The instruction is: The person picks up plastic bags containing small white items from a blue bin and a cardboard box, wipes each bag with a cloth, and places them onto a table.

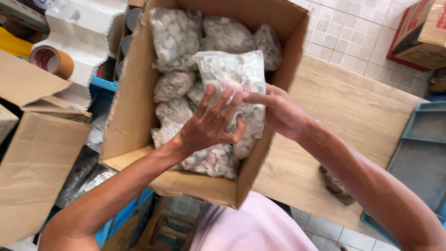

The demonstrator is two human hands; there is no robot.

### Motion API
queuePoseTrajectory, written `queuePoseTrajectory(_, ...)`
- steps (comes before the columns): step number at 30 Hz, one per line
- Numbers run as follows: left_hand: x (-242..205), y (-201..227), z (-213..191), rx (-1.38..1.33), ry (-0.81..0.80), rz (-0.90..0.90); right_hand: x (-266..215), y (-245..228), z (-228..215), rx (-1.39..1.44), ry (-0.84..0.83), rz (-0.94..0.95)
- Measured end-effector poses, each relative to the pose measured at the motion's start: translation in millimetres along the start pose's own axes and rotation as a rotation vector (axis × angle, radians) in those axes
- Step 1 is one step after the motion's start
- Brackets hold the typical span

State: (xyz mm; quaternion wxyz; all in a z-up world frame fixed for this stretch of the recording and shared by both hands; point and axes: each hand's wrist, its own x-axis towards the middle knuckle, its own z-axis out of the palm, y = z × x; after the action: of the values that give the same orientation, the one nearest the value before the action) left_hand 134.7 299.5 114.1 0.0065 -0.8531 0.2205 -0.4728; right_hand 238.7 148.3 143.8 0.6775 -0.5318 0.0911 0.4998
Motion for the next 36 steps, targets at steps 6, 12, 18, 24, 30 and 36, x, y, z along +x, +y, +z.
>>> queuePoseTrajectory(6, 56.5, 74.6, -9.5, -0.121, 0.002, 0.118, -63.8, -1.9, -78.2, -0.041, -0.078, -0.198)
queuePoseTrajectory(12, 65.4, 197.4, -9.0, -0.203, -0.539, 0.11, -143.7, 38.9, -156.6, -0.103, 0.087, -0.189)
queuePoseTrajectory(18, 0.9, 320.9, 56.8, -0.346, -0.551, -0.018, -156.9, 144.6, -250.7, 0.062, 0.251, -0.229)
queuePoseTrajectory(24, -72.9, 413.1, 118.0, -0.318, -0.405, -0.039, -167.1, 207.6, -292.2, 0.068, 0.453, -0.099)
queuePoseTrajectory(30, -130.1, 431.8, 150.2, -0.341, -0.65, -0.006, -137.1, 270.7, -348.1, 0.024, 0.353, -0.121)
queuePoseTrajectory(36, -132.9, 421.3, 155.3, -0.457, -0.994, -0.066, -108.9, 336.7, -369.1, -0.414, 0.533, -0.193)
